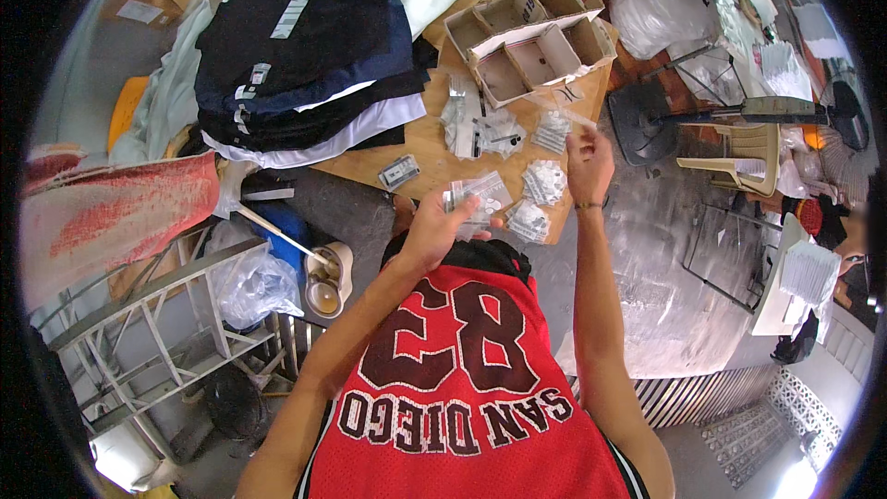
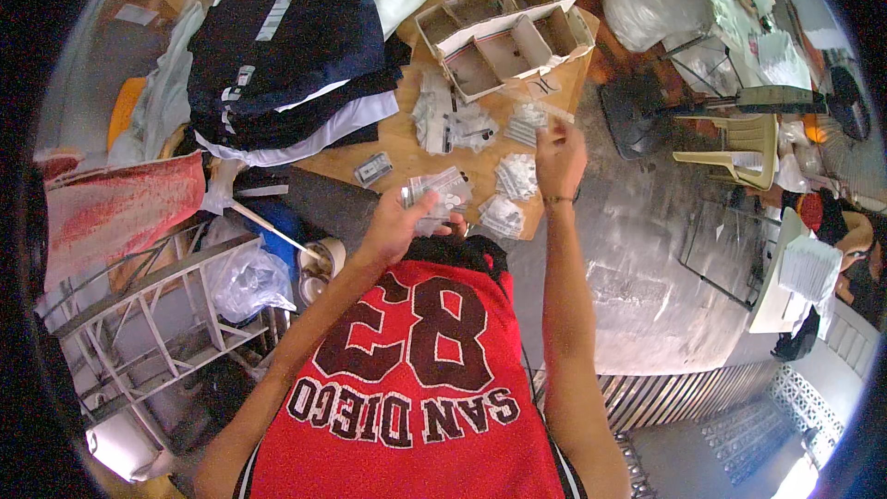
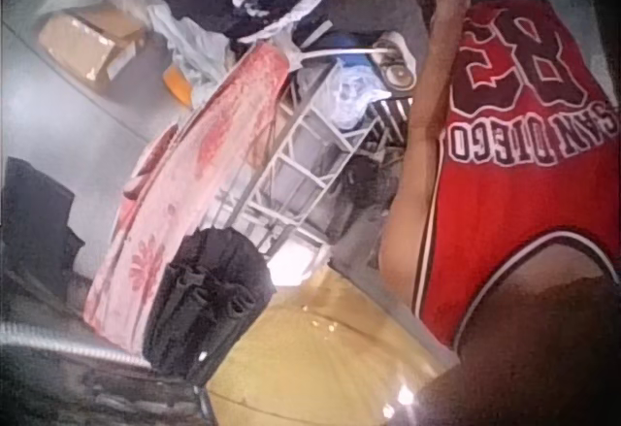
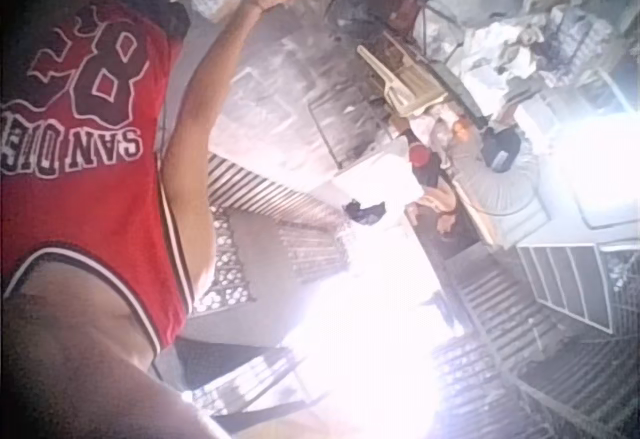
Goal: The person stands at a cluttered workbench and repeatedly picks up small plastic-wrapped items, opens them, and places the contents into a cardboard box with compartments. The person handles the items one at a time, occasionally moving them aside to reach other items.
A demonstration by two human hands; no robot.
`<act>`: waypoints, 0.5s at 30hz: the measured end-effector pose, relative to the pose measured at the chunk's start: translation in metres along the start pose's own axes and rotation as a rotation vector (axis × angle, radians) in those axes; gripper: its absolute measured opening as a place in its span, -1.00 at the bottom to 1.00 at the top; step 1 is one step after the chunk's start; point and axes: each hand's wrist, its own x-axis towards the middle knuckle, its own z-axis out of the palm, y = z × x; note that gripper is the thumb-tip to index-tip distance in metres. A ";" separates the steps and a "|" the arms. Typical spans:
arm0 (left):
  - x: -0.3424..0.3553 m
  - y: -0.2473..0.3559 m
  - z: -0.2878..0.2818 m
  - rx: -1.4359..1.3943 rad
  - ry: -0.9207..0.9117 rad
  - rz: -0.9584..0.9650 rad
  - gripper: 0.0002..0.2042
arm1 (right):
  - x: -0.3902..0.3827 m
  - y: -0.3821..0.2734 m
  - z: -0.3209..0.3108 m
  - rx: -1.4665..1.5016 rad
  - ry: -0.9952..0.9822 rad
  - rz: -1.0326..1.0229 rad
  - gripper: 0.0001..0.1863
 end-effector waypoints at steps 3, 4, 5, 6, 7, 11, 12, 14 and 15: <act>-0.001 -0.006 0.002 0.054 0.017 0.005 -0.69 | -0.026 -0.042 -0.031 0.637 -0.585 0.374 -0.70; -0.002 -0.010 0.002 0.074 0.021 0.010 -0.69 | -0.035 -0.069 -0.044 0.620 -0.698 0.353 -0.73; 0.000 -0.012 0.003 0.080 0.012 0.014 -0.68 | -0.043 -0.071 -0.044 0.576 -0.769 0.230 -0.73; 0.001 -0.015 0.004 0.087 0.003 0.018 -0.68 | -0.047 -0.072 -0.047 0.499 -0.773 0.225 -0.73; 0.002 -0.016 0.005 0.094 -0.005 0.022 -0.67 | -0.049 -0.074 -0.051 0.423 -0.777 0.220 -0.72; 0.004 -0.015 0.008 -0.009 -0.032 0.018 -0.66 | -0.054 -0.069 -0.053 0.648 -0.560 0.395 -0.78; 0.005 -0.014 0.008 -0.018 -0.035 0.016 -0.66 | -0.053 -0.066 -0.054 0.744 -0.510 0.475 -0.79; 0.007 -0.012 0.005 -0.020 -0.045 0.011 -0.65 | -0.046 -0.064 -0.060 0.976 -0.443 0.519 -0.82; 0.007 -0.011 0.003 -0.014 -0.050 0.007 -0.64 | -0.040 -0.070 -0.063 1.081 -0.408 0.549 -0.81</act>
